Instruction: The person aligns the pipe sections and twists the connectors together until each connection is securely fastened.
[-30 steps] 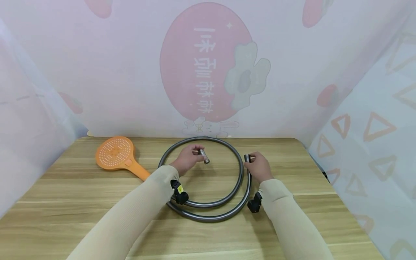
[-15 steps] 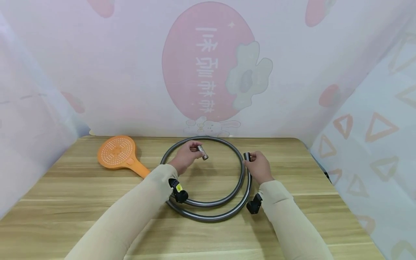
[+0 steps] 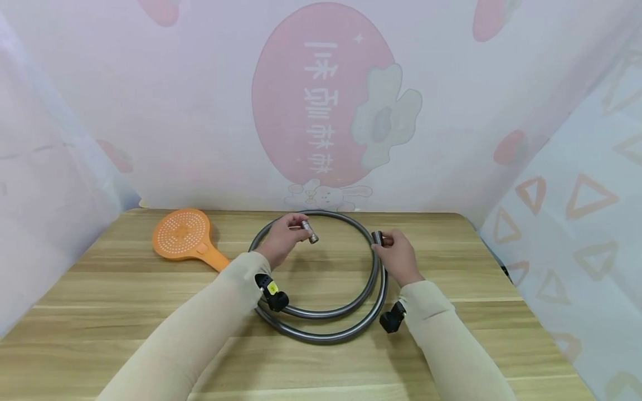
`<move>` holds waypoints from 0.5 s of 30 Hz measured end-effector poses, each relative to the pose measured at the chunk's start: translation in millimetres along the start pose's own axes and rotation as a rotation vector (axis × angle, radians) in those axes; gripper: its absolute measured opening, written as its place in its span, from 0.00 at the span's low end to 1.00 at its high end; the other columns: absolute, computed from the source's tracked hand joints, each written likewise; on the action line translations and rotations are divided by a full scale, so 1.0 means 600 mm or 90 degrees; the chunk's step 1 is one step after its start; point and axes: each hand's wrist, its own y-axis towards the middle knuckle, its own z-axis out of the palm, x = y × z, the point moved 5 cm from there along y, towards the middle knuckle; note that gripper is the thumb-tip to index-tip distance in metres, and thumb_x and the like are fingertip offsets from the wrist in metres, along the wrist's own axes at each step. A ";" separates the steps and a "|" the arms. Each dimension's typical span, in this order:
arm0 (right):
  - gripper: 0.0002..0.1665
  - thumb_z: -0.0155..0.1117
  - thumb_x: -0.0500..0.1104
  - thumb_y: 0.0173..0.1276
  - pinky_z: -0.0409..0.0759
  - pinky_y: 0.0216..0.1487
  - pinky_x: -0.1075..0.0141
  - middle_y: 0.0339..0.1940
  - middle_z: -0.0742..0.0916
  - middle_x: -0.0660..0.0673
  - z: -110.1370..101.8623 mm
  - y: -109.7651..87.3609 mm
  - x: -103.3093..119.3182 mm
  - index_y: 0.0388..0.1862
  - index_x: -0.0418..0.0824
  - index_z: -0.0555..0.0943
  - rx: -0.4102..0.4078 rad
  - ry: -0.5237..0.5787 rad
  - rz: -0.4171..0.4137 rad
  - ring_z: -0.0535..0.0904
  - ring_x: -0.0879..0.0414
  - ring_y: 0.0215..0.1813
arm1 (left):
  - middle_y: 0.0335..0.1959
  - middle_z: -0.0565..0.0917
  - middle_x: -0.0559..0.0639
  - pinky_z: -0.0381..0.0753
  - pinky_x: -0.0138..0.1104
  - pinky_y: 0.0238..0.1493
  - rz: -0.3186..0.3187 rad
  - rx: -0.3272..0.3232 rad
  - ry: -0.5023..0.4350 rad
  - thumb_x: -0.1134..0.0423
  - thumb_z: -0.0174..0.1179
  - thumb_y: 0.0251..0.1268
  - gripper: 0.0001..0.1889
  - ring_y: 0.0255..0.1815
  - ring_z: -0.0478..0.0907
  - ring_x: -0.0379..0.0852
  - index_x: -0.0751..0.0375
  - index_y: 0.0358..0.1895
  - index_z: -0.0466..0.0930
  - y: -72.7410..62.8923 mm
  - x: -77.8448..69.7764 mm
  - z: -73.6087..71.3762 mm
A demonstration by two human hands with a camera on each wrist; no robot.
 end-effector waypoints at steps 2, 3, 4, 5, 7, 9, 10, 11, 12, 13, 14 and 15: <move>0.26 0.60 0.38 0.69 0.78 0.54 0.54 0.55 0.77 0.30 -0.001 -0.002 0.003 0.62 0.27 0.68 -0.002 0.011 -0.002 0.76 0.39 0.58 | 0.57 0.75 0.58 0.74 0.45 0.58 -0.001 0.002 -0.006 0.72 0.61 0.63 0.19 0.56 0.74 0.52 0.62 0.57 0.74 -0.003 -0.004 -0.001; 0.26 0.60 0.38 0.69 0.78 0.54 0.54 0.55 0.77 0.30 -0.001 -0.003 0.004 0.62 0.28 0.68 -0.002 0.015 -0.003 0.76 0.39 0.58 | 0.57 0.75 0.58 0.74 0.44 0.57 -0.001 0.003 -0.008 0.72 0.61 0.63 0.19 0.56 0.74 0.52 0.62 0.57 0.75 -0.004 -0.005 -0.001; 0.26 0.60 0.38 0.69 0.78 0.53 0.54 0.55 0.77 0.30 -0.002 -0.003 0.006 0.62 0.28 0.68 -0.003 0.019 -0.003 0.76 0.40 0.58 | 0.57 0.75 0.58 0.74 0.44 0.58 -0.002 0.005 -0.011 0.72 0.61 0.63 0.19 0.57 0.74 0.52 0.62 0.57 0.75 -0.005 -0.007 -0.001; 0.26 0.60 0.38 0.69 0.78 0.53 0.55 0.55 0.77 0.31 -0.002 -0.004 0.007 0.62 0.28 0.68 -0.004 0.021 -0.005 0.76 0.40 0.57 | 0.57 0.75 0.58 0.74 0.44 0.58 -0.002 0.007 -0.013 0.72 0.61 0.63 0.19 0.57 0.74 0.52 0.62 0.58 0.75 -0.005 -0.008 -0.001; 0.25 0.61 0.37 0.69 0.78 0.53 0.55 0.55 0.77 0.31 -0.003 -0.006 0.010 0.62 0.28 0.69 -0.006 0.029 -0.007 0.76 0.40 0.57 | 0.57 0.74 0.58 0.73 0.45 0.60 -0.003 0.013 -0.020 0.72 0.61 0.63 0.20 0.57 0.74 0.52 0.61 0.58 0.75 -0.006 -0.009 0.000; 0.25 0.61 0.37 0.69 0.78 0.53 0.56 0.55 0.77 0.31 -0.002 -0.009 0.015 0.62 0.28 0.69 -0.005 0.033 -0.014 0.76 0.40 0.57 | 0.57 0.74 0.58 0.73 0.45 0.60 0.000 0.016 -0.022 0.72 0.61 0.63 0.20 0.57 0.74 0.53 0.61 0.58 0.75 -0.007 -0.011 0.000; 0.25 0.61 0.37 0.69 0.78 0.52 0.56 0.54 0.77 0.31 -0.001 -0.010 0.017 0.62 0.28 0.69 -0.004 0.034 -0.019 0.76 0.40 0.57 | 0.57 0.74 0.58 0.73 0.45 0.60 0.002 0.017 -0.022 0.72 0.61 0.63 0.20 0.57 0.74 0.53 0.60 0.58 0.75 -0.007 -0.012 0.000; 0.25 0.61 0.37 0.69 0.78 0.52 0.56 0.54 0.78 0.31 -0.001 -0.012 0.019 0.61 0.28 0.69 -0.004 0.035 -0.023 0.76 0.40 0.56 | 0.57 0.74 0.58 0.73 0.46 0.61 0.004 0.019 -0.022 0.72 0.61 0.63 0.20 0.57 0.74 0.53 0.60 0.59 0.75 -0.008 -0.013 0.000; 0.25 0.61 0.36 0.69 0.78 0.52 0.56 0.54 0.78 0.31 0.000 -0.013 0.021 0.61 0.28 0.69 -0.005 0.036 -0.027 0.76 0.40 0.56 | 0.57 0.74 0.58 0.73 0.45 0.61 0.006 0.019 -0.020 0.72 0.61 0.63 0.20 0.57 0.74 0.53 0.60 0.59 0.75 -0.008 -0.015 0.000; 0.25 0.61 0.36 0.69 0.78 0.52 0.57 0.54 0.78 0.31 0.000 -0.014 0.022 0.61 0.28 0.69 -0.005 0.036 -0.033 0.77 0.41 0.56 | 0.58 0.74 0.57 0.73 0.45 0.60 0.008 0.018 -0.019 0.71 0.61 0.63 0.20 0.57 0.74 0.53 0.60 0.59 0.75 -0.009 -0.016 0.000; 0.24 0.61 0.36 0.68 0.78 0.52 0.57 0.54 0.78 0.31 0.001 -0.015 0.024 0.60 0.28 0.69 -0.006 0.037 -0.038 0.77 0.41 0.56 | 0.58 0.74 0.58 0.73 0.45 0.60 0.010 0.018 -0.020 0.71 0.62 0.63 0.20 0.58 0.74 0.53 0.60 0.59 0.75 -0.008 -0.017 0.000; 0.24 0.61 0.36 0.68 0.78 0.52 0.58 0.54 0.78 0.31 0.000 -0.016 0.026 0.60 0.28 0.69 -0.008 0.036 -0.045 0.77 0.41 0.55 | 0.58 0.74 0.58 0.73 0.44 0.60 0.012 0.018 -0.021 0.71 0.62 0.63 0.20 0.58 0.74 0.52 0.60 0.59 0.75 -0.008 -0.018 0.000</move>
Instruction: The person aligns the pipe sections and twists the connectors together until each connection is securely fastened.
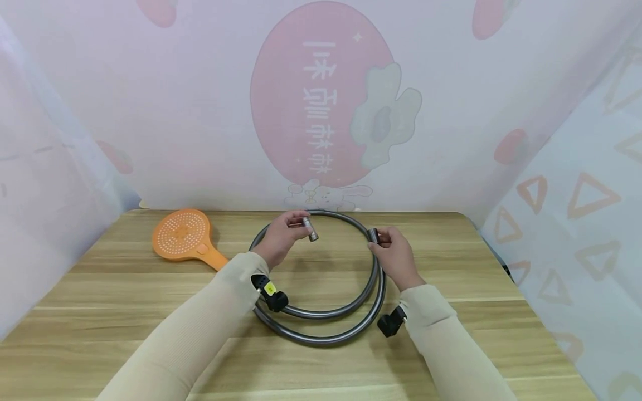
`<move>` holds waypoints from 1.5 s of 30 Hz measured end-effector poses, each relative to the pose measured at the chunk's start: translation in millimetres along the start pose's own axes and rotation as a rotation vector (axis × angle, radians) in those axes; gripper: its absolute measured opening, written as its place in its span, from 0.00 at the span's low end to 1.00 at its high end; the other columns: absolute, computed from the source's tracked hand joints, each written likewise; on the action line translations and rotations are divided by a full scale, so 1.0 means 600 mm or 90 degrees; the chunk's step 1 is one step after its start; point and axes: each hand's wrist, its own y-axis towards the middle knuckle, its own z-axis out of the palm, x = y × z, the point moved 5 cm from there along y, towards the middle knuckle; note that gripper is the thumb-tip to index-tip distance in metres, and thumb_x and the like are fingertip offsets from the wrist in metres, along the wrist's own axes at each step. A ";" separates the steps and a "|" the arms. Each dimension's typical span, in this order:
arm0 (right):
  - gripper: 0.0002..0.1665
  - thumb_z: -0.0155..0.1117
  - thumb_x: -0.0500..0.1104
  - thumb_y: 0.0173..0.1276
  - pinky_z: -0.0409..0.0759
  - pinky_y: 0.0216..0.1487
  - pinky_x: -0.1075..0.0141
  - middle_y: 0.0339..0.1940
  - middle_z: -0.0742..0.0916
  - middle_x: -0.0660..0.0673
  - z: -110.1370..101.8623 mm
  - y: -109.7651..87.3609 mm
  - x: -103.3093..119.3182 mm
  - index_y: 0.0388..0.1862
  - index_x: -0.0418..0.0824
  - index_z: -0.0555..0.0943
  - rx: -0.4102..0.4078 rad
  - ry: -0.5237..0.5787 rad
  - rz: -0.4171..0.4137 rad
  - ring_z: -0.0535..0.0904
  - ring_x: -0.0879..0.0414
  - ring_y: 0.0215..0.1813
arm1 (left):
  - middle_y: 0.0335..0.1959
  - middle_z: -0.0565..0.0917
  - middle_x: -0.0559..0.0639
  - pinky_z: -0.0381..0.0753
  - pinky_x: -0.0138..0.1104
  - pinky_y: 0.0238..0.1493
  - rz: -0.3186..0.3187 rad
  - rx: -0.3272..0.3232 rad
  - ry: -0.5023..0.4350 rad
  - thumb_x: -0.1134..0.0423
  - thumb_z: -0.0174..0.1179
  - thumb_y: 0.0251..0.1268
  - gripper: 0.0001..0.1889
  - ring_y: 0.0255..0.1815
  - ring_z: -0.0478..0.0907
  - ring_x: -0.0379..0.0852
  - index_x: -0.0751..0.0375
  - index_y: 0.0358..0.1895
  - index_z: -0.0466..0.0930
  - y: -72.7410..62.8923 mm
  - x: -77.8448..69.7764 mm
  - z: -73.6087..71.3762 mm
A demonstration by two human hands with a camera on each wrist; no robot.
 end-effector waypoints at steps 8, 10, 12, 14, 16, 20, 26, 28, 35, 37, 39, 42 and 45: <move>0.24 0.62 0.36 0.67 0.78 0.52 0.59 0.53 0.79 0.32 0.002 -0.010 0.017 0.60 0.29 0.71 -0.009 0.017 -0.016 0.77 0.43 0.55 | 0.60 0.72 0.61 0.74 0.43 0.60 0.010 0.008 -0.046 0.73 0.61 0.63 0.21 0.57 0.74 0.53 0.62 0.60 0.74 -0.003 -0.005 -0.003; 0.24 0.63 0.36 0.67 0.77 0.52 0.59 0.53 0.80 0.32 0.003 -0.012 0.022 0.59 0.29 0.72 -0.014 0.015 -0.022 0.77 0.43 0.54 | 0.60 0.72 0.62 0.74 0.42 0.59 0.012 0.006 -0.058 0.74 0.60 0.63 0.21 0.57 0.74 0.52 0.63 0.59 0.74 -0.003 -0.006 -0.004; 0.23 0.63 0.36 0.67 0.77 0.51 0.60 0.52 0.80 0.33 0.002 -0.013 0.028 0.59 0.29 0.72 -0.018 0.015 -0.026 0.77 0.43 0.54 | 0.58 0.73 0.61 0.75 0.41 0.58 0.018 0.001 -0.067 0.74 0.60 0.63 0.21 0.56 0.74 0.52 0.64 0.59 0.74 -0.004 -0.009 -0.004; 0.23 0.63 0.36 0.66 0.77 0.50 0.61 0.52 0.80 0.33 0.003 -0.014 0.035 0.58 0.29 0.72 -0.022 0.015 -0.028 0.77 0.44 0.54 | 0.57 0.74 0.61 0.75 0.41 0.58 0.024 -0.005 -0.072 0.75 0.60 0.62 0.21 0.56 0.75 0.52 0.65 0.59 0.74 -0.007 -0.012 -0.004; 0.23 0.63 0.35 0.66 0.77 0.50 0.61 0.52 0.80 0.32 0.003 -0.017 0.043 0.58 0.29 0.73 -0.026 0.010 -0.035 0.77 0.43 0.53 | 0.58 0.74 0.61 0.75 0.41 0.58 0.029 -0.007 -0.076 0.75 0.60 0.62 0.21 0.56 0.75 0.52 0.65 0.59 0.74 -0.008 -0.015 -0.004; 0.22 0.63 0.34 0.66 0.77 0.49 0.61 0.50 0.81 0.32 0.004 -0.023 0.058 0.57 0.28 0.74 -0.031 -0.003 -0.061 0.77 0.44 0.50 | 0.57 0.74 0.61 0.75 0.40 0.57 0.038 -0.008 -0.083 0.75 0.60 0.62 0.21 0.55 0.75 0.52 0.66 0.59 0.73 -0.011 -0.020 -0.003; 0.21 0.63 0.34 0.66 0.77 0.50 0.56 0.48 0.81 0.33 0.010 -0.030 0.073 0.57 0.29 0.74 -0.019 -0.023 -0.097 0.77 0.45 0.49 | 0.55 0.75 0.60 0.75 0.38 0.53 0.043 0.002 -0.096 0.75 0.59 0.62 0.20 0.53 0.76 0.50 0.67 0.59 0.72 -0.016 -0.030 0.000; 0.21 0.63 0.34 0.67 0.77 0.50 0.56 0.48 0.81 0.34 0.011 -0.031 0.078 0.57 0.29 0.74 -0.013 -0.030 -0.110 0.77 0.45 0.48 | 0.54 0.75 0.59 0.75 0.38 0.54 0.047 0.005 -0.098 0.75 0.59 0.63 0.20 0.53 0.76 0.49 0.66 0.59 0.72 -0.018 -0.034 0.000; 0.20 0.64 0.35 0.66 0.78 0.47 0.57 0.45 0.82 0.36 0.015 -0.033 0.096 0.56 0.31 0.75 0.000 -0.047 -0.138 0.78 0.47 0.47 | 0.50 0.74 0.57 0.73 0.45 0.58 0.058 0.010 -0.117 0.76 0.58 0.63 0.21 0.50 0.75 0.47 0.66 0.60 0.71 -0.024 -0.044 0.001; 0.20 0.65 0.35 0.66 0.78 0.47 0.57 0.45 0.83 0.37 0.016 -0.033 0.101 0.56 0.31 0.75 0.003 -0.051 -0.143 0.78 0.47 0.46 | 0.49 0.74 0.55 0.74 0.42 0.56 0.057 0.008 -0.118 0.76 0.58 0.63 0.21 0.49 0.75 0.47 0.66 0.60 0.71 -0.024 -0.046 0.001; 0.20 0.65 0.35 0.66 0.78 0.47 0.57 0.45 0.83 0.38 0.016 -0.034 0.104 0.56 0.32 0.75 0.005 -0.054 -0.147 0.78 0.48 0.46 | 0.48 0.74 0.55 0.74 0.39 0.54 0.056 0.006 -0.120 0.76 0.58 0.63 0.21 0.49 0.74 0.46 0.65 0.59 0.71 -0.024 -0.048 0.002; 0.20 0.65 0.36 0.66 0.78 0.47 0.58 0.44 0.83 0.39 0.018 -0.036 0.109 0.56 0.33 0.76 0.010 -0.058 -0.154 0.78 0.49 0.46 | 0.50 0.74 0.56 0.75 0.40 0.55 0.057 0.003 -0.128 0.75 0.58 0.63 0.20 0.50 0.74 0.47 0.65 0.59 0.72 -0.024 -0.050 0.002; 0.20 0.66 0.36 0.66 0.78 0.45 0.58 0.43 0.83 0.40 0.022 -0.038 0.114 0.56 0.34 0.76 0.018 -0.059 -0.163 0.78 0.49 0.45 | 0.51 0.74 0.58 0.74 0.43 0.58 0.059 0.003 -0.142 0.76 0.58 0.64 0.20 0.51 0.74 0.48 0.66 0.60 0.71 -0.024 -0.053 0.003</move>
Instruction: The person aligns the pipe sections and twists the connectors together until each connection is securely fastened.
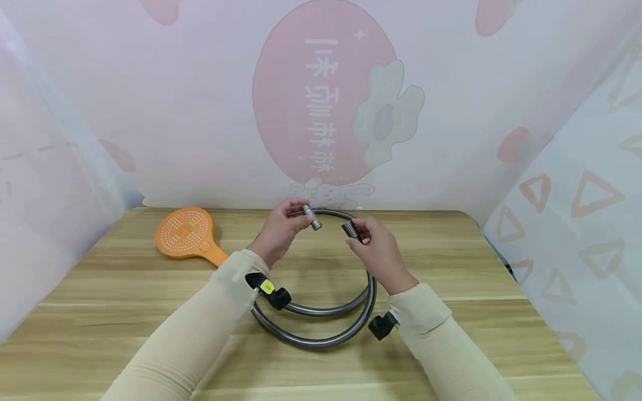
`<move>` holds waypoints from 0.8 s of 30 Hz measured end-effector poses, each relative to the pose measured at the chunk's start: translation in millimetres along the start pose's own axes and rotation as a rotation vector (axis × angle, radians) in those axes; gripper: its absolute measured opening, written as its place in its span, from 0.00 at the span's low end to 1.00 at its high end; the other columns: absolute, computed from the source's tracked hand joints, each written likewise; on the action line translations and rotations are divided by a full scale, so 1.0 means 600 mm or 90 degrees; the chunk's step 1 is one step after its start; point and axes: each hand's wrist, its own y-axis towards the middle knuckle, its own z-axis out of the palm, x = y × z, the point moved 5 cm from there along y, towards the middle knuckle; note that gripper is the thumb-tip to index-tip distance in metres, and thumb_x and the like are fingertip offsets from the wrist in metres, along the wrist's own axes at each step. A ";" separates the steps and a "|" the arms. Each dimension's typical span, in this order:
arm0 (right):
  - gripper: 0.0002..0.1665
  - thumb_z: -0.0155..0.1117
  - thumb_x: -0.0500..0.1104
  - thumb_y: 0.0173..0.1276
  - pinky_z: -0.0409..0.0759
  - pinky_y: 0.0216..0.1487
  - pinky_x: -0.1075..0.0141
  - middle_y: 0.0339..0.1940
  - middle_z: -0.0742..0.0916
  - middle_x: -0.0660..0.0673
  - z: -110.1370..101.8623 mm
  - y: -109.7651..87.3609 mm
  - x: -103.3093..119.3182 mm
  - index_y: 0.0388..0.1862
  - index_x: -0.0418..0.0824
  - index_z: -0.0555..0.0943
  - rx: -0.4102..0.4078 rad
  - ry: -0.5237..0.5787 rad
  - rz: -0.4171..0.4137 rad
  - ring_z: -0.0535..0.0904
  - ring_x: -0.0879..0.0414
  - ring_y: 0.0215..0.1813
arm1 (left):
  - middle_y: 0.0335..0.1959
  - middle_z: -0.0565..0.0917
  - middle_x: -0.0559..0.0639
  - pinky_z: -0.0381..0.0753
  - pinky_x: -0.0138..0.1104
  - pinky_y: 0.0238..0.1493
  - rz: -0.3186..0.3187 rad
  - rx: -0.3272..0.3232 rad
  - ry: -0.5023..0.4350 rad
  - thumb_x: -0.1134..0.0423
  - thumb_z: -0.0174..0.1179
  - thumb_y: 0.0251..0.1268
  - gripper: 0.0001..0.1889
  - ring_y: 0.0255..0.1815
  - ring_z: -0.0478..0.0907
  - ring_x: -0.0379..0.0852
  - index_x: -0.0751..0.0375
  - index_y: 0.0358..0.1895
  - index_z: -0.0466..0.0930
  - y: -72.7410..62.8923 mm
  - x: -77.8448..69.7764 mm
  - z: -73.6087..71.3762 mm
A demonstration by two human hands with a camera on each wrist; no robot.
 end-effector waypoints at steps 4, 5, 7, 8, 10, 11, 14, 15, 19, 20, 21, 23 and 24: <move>0.20 0.66 0.36 0.65 0.78 0.44 0.58 0.42 0.83 0.40 0.002 -0.001 0.006 0.56 0.34 0.76 0.000 -0.006 -0.015 0.78 0.50 0.44 | 0.53 0.74 0.59 0.74 0.41 0.57 0.002 0.000 -0.011 0.76 0.58 0.64 0.20 0.51 0.74 0.48 0.66 0.60 0.71 0.000 -0.002 0.003; 0.20 0.66 0.36 0.65 0.78 0.44 0.58 0.42 0.84 0.40 0.003 0.000 0.007 0.56 0.33 0.76 -0.003 -0.008 -0.019 0.78 0.50 0.44 | 0.53 0.74 0.59 0.75 0.40 0.56 0.003 -0.001 -0.012 0.76 0.58 0.64 0.20 0.51 0.74 0.48 0.66 0.60 0.71 -0.001 -0.003 0.004; 0.20 0.66 0.35 0.65 0.78 0.44 0.58 0.41 0.84 0.40 0.003 -0.001 0.010 0.56 0.33 0.77 -0.008 -0.011 -0.025 0.78 0.50 0.43 | 0.53 0.74 0.59 0.75 0.38 0.54 0.004 -0.003 -0.013 0.75 0.58 0.63 0.20 0.51 0.74 0.48 0.66 0.59 0.71 -0.002 -0.005 0.006; 0.20 0.66 0.35 0.65 0.78 0.43 0.58 0.41 0.84 0.40 0.003 -0.001 0.012 0.55 0.33 0.77 -0.009 -0.012 -0.027 0.78 0.50 0.43 | 0.53 0.74 0.58 0.75 0.37 0.54 0.007 -0.005 -0.014 0.75 0.59 0.63 0.20 0.51 0.74 0.48 0.66 0.59 0.72 -0.002 -0.006 0.007; 0.20 0.66 0.35 0.65 0.78 0.43 0.58 0.40 0.84 0.40 0.003 -0.002 0.014 0.55 0.33 0.77 -0.012 -0.012 -0.029 0.78 0.51 0.42 | 0.53 0.74 0.58 0.76 0.38 0.55 0.013 -0.005 -0.017 0.75 0.59 0.63 0.20 0.51 0.74 0.48 0.66 0.59 0.72 -0.003 -0.008 0.009; 0.20 0.66 0.35 0.65 0.78 0.42 0.58 0.40 0.84 0.41 0.003 -0.003 0.016 0.55 0.33 0.77 -0.011 -0.012 -0.030 0.78 0.51 0.42 | 0.53 0.74 0.58 0.76 0.39 0.56 0.015 -0.004 -0.017 0.75 0.59 0.63 0.20 0.52 0.74 0.49 0.65 0.59 0.72 -0.004 -0.010 0.011; 0.19 0.66 0.35 0.65 0.78 0.42 0.59 0.40 0.83 0.41 0.003 -0.006 0.020 0.55 0.33 0.77 -0.007 -0.015 -0.035 0.77 0.51 0.41 | 0.53 0.74 0.58 0.75 0.41 0.57 0.022 -0.002 -0.018 0.75 0.59 0.63 0.20 0.52 0.74 0.49 0.65 0.58 0.72 -0.007 -0.014 0.015; 0.19 0.65 0.35 0.66 0.78 0.42 0.59 0.40 0.83 0.41 0.002 -0.006 0.022 0.55 0.33 0.77 -0.006 -0.015 -0.037 0.78 0.51 0.41 | 0.53 0.74 0.57 0.75 0.41 0.57 0.022 -0.001 -0.018 0.75 0.59 0.63 0.20 0.52 0.74 0.48 0.64 0.58 0.73 -0.008 -0.015 0.016; 0.20 0.65 0.36 0.66 0.78 0.41 0.60 0.40 0.84 0.41 0.003 -0.010 0.028 0.56 0.33 0.76 -0.003 -0.016 -0.041 0.78 0.51 0.41 | 0.51 0.75 0.57 0.76 0.40 0.56 0.022 -0.003 -0.018 0.75 0.60 0.63 0.19 0.50 0.74 0.48 0.64 0.58 0.73 -0.012 -0.019 0.021; 0.20 0.66 0.36 0.66 0.78 0.40 0.60 0.39 0.84 0.41 0.003 -0.010 0.029 0.56 0.33 0.77 -0.004 -0.017 -0.041 0.78 0.51 0.40 | 0.51 0.75 0.57 0.76 0.39 0.55 0.022 -0.003 -0.018 0.75 0.60 0.63 0.19 0.50 0.74 0.47 0.64 0.58 0.73 -0.013 -0.019 0.022; 0.20 0.66 0.36 0.65 0.78 0.40 0.60 0.39 0.84 0.41 0.003 -0.010 0.030 0.56 0.33 0.77 -0.004 -0.017 -0.040 0.78 0.51 0.40 | 0.51 0.75 0.57 0.76 0.38 0.54 0.022 -0.004 -0.019 0.75 0.60 0.62 0.19 0.50 0.74 0.47 0.64 0.57 0.73 -0.014 -0.019 0.022; 0.20 0.66 0.36 0.65 0.78 0.41 0.60 0.40 0.84 0.41 0.004 -0.011 0.031 0.56 0.34 0.77 -0.006 -0.016 -0.038 0.78 0.51 0.40 | 0.51 0.75 0.57 0.76 0.38 0.54 0.023 -0.004 -0.023 0.74 0.60 0.63 0.19 0.50 0.75 0.47 0.64 0.57 0.73 -0.014 -0.019 0.024; 0.20 0.66 0.36 0.65 0.78 0.41 0.59 0.40 0.84 0.41 0.004 -0.012 0.032 0.56 0.33 0.77 -0.006 -0.015 -0.038 0.78 0.51 0.40 | 0.51 0.75 0.57 0.76 0.38 0.54 0.023 -0.003 -0.027 0.74 0.60 0.63 0.19 0.50 0.74 0.47 0.65 0.57 0.73 -0.014 -0.019 0.025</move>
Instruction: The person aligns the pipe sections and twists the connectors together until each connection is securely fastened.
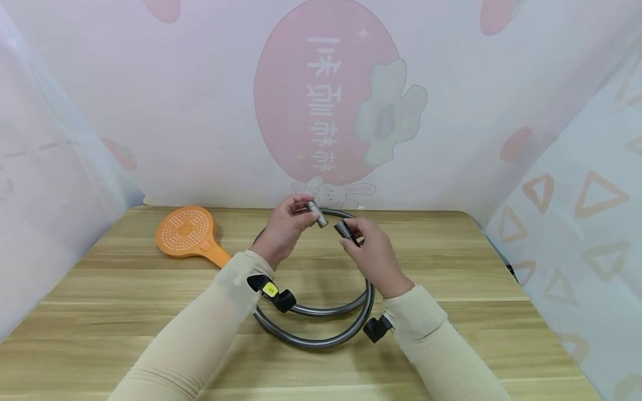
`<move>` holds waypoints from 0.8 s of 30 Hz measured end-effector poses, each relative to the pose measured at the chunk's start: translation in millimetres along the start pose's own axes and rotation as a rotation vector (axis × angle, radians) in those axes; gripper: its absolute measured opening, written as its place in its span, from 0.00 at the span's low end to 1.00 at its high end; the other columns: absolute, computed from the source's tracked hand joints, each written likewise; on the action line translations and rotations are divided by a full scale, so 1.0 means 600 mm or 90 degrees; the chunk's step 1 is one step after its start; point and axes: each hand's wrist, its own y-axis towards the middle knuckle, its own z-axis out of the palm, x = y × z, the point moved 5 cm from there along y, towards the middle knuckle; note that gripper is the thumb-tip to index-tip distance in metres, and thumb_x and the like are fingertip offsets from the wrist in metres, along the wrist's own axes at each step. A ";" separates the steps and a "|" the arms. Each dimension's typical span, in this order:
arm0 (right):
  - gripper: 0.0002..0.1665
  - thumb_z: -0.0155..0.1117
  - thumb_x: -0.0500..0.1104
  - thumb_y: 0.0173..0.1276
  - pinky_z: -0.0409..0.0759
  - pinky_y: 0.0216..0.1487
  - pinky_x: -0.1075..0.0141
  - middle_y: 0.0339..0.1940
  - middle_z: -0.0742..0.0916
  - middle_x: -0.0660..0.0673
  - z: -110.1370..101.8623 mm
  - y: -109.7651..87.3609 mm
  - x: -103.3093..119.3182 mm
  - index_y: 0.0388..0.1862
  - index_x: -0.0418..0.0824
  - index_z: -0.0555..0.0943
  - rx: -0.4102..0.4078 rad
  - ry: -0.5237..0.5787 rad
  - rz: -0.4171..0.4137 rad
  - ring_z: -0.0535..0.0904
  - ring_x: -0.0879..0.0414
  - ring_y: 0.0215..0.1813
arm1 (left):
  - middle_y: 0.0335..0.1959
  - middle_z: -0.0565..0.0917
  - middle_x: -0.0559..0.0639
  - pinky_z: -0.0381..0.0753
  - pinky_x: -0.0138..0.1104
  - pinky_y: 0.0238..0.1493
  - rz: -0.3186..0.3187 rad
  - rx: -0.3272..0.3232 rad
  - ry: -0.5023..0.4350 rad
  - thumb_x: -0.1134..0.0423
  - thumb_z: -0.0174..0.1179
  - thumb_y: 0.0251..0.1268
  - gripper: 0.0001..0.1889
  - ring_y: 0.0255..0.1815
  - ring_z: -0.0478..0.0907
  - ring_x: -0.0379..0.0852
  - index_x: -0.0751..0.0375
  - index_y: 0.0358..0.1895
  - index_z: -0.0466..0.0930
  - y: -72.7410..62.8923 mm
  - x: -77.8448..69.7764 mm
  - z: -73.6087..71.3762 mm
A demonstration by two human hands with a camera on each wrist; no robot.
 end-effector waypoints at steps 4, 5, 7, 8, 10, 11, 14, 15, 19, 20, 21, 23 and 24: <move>0.20 0.66 0.36 0.65 0.79 0.41 0.59 0.40 0.84 0.40 0.001 -0.002 0.002 0.56 0.33 0.77 -0.003 0.005 -0.004 0.78 0.51 0.41 | 0.52 0.75 0.57 0.76 0.38 0.54 0.001 0.000 -0.011 0.74 0.60 0.63 0.20 0.51 0.74 0.47 0.64 0.58 0.73 -0.002 -0.002 0.003; 0.20 0.66 0.35 0.65 0.79 0.41 0.59 0.40 0.84 0.41 0.001 -0.002 0.003 0.56 0.33 0.77 -0.004 0.007 -0.006 0.78 0.51 0.41 | 0.52 0.75 0.57 0.76 0.38 0.54 0.001 -0.001 -0.015 0.74 0.60 0.63 0.20 0.51 0.74 0.47 0.64 0.58 0.73 -0.004 -0.003 0.004; 0.20 0.66 0.35 0.65 0.79 0.42 0.59 0.41 0.84 0.41 0.001 -0.004 0.005 0.55 0.33 0.77 -0.007 0.010 -0.012 0.78 0.51 0.41 | 0.53 0.75 0.59 0.76 0.37 0.53 0.004 -0.002 -0.023 0.75 0.60 0.63 0.20 0.50 0.74 0.46 0.65 0.58 0.73 -0.006 -0.005 0.006; 0.20 0.67 0.35 0.64 0.79 0.42 0.58 0.41 0.84 0.41 0.001 -0.004 0.006 0.55 0.33 0.77 -0.009 0.010 -0.016 0.78 0.51 0.41 | 0.53 0.75 0.59 0.76 0.37 0.53 0.006 -0.003 -0.028 0.75 0.60 0.63 0.20 0.49 0.74 0.46 0.65 0.58 0.73 -0.007 -0.006 0.007; 0.20 0.67 0.35 0.64 0.79 0.42 0.58 0.41 0.84 0.41 0.002 -0.005 0.008 0.55 0.33 0.77 -0.013 0.012 -0.020 0.78 0.51 0.41 | 0.53 0.75 0.60 0.76 0.37 0.52 0.011 -0.006 -0.038 0.76 0.59 0.62 0.19 0.48 0.74 0.45 0.66 0.57 0.73 -0.008 -0.007 0.009; 0.20 0.67 0.35 0.64 0.78 0.42 0.58 0.41 0.84 0.41 0.002 -0.006 0.008 0.55 0.33 0.77 -0.014 0.012 -0.020 0.78 0.52 0.41 | 0.53 0.75 0.61 0.76 0.38 0.52 0.013 -0.008 -0.044 0.77 0.59 0.62 0.19 0.47 0.74 0.45 0.66 0.56 0.73 -0.008 -0.006 0.010; 0.19 0.67 0.35 0.64 0.78 0.42 0.59 0.41 0.84 0.41 0.002 -0.006 0.007 0.54 0.34 0.77 -0.018 0.011 -0.017 0.78 0.52 0.41 | 0.49 0.75 0.58 0.75 0.41 0.53 0.018 -0.014 -0.058 0.78 0.59 0.61 0.19 0.45 0.73 0.44 0.67 0.55 0.73 -0.008 -0.006 0.012; 0.19 0.66 0.35 0.65 0.78 0.42 0.60 0.41 0.84 0.41 0.002 -0.006 0.007 0.54 0.34 0.77 -0.019 0.013 -0.015 0.78 0.52 0.41 | 0.48 0.75 0.56 0.75 0.42 0.53 0.019 -0.017 -0.060 0.78 0.59 0.61 0.18 0.44 0.73 0.43 0.67 0.55 0.73 -0.008 -0.005 0.013; 0.20 0.67 0.36 0.65 0.76 0.40 0.62 0.41 0.84 0.41 0.002 -0.006 0.006 0.55 0.34 0.77 -0.021 0.010 -0.007 0.78 0.52 0.41 | 0.45 0.75 0.53 0.76 0.40 0.52 0.023 -0.021 -0.067 0.78 0.59 0.61 0.18 0.44 0.73 0.43 0.67 0.55 0.73 -0.007 -0.005 0.015; 0.20 0.66 0.36 0.65 0.75 0.39 0.63 0.41 0.84 0.41 0.002 -0.005 0.006 0.56 0.34 0.77 -0.021 0.009 -0.006 0.78 0.52 0.41 | 0.45 0.75 0.53 0.76 0.38 0.50 0.024 -0.023 -0.067 0.78 0.59 0.61 0.18 0.44 0.73 0.43 0.67 0.55 0.73 -0.007 -0.005 0.015; 0.20 0.66 0.36 0.65 0.75 0.38 0.63 0.41 0.84 0.41 0.002 -0.005 0.006 0.56 0.34 0.77 -0.021 0.007 -0.005 0.78 0.52 0.41 | 0.46 0.75 0.53 0.77 0.36 0.48 0.024 -0.024 -0.067 0.78 0.59 0.61 0.19 0.44 0.73 0.43 0.67 0.55 0.73 -0.007 -0.006 0.016; 0.21 0.66 0.36 0.65 0.74 0.37 0.65 0.41 0.84 0.41 0.003 -0.005 0.006 0.56 0.35 0.77 -0.021 0.004 -0.003 0.77 0.52 0.40 | 0.45 0.75 0.53 0.77 0.32 0.45 0.025 -0.026 -0.072 0.78 0.59 0.61 0.18 0.44 0.73 0.43 0.67 0.55 0.73 -0.007 -0.006 0.016; 0.21 0.66 0.37 0.65 0.74 0.37 0.65 0.41 0.84 0.41 0.003 -0.006 0.006 0.56 0.35 0.78 -0.021 0.003 -0.002 0.77 0.52 0.40 | 0.45 0.75 0.53 0.77 0.32 0.44 0.026 -0.027 -0.075 0.78 0.59 0.61 0.18 0.44 0.73 0.43 0.67 0.55 0.73 -0.007 -0.006 0.017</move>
